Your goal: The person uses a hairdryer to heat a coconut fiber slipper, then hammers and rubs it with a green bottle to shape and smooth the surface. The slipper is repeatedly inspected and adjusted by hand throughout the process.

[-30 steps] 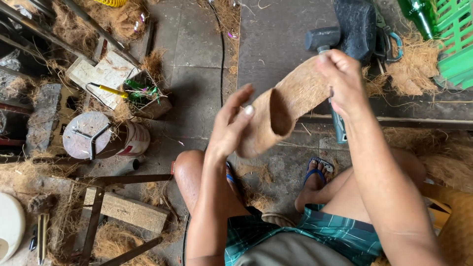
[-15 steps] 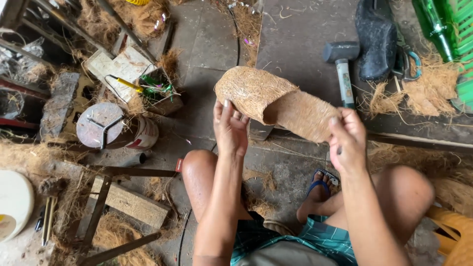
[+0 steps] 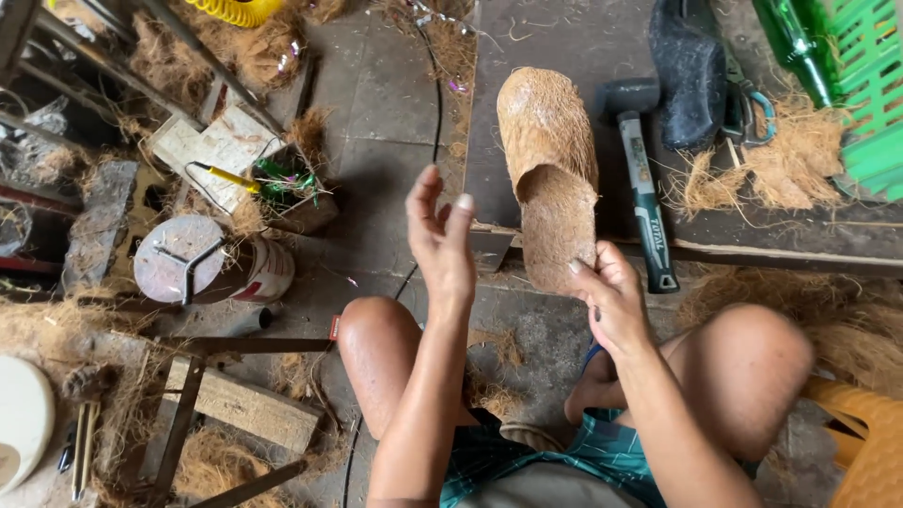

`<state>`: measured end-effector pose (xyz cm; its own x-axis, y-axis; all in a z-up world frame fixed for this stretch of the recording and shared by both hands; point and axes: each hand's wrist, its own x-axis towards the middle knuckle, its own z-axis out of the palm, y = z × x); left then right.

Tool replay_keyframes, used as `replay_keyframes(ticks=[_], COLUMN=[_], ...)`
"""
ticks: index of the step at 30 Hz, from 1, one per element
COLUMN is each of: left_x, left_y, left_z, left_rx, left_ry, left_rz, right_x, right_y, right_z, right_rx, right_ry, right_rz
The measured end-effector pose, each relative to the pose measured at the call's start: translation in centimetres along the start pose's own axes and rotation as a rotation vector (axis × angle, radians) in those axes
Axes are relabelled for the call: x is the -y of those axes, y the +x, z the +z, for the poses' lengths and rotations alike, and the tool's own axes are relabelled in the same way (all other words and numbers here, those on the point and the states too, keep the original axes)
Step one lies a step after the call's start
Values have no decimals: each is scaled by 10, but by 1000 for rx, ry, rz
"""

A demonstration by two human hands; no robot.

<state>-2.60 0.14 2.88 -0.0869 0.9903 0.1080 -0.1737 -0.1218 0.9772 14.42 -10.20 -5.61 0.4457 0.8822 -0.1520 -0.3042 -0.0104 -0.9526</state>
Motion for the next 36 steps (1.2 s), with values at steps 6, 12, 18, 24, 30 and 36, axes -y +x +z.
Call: replay_keyframes(ticks=[6, 12, 18, 24, 30, 36], left_x=[-23, 29, 42, 4, 44, 53], left_y=[-15, -5, 2, -24, -10, -11], left_z=[20, 17, 9, 21, -7, -4], left_rx=[305, 285, 166, 120, 472, 485], left_ry=[-182, -560, -768, -899, -1068, -1141], left_rz=[-127, -275, -737, -838, -868, -915], right_x=[-25, -25, 27, 71, 127, 152], right_y=[-28, -42, -34, 10, 104, 195], right_z=[-1, 11, 18, -6, -98, -152], right_rx=[-62, 140, 166, -124, -410, -532], right_ry=[-779, -986, -564, -768, -1071, -1308], right_rz=[-454, -917, -736, -784, -565, -482])
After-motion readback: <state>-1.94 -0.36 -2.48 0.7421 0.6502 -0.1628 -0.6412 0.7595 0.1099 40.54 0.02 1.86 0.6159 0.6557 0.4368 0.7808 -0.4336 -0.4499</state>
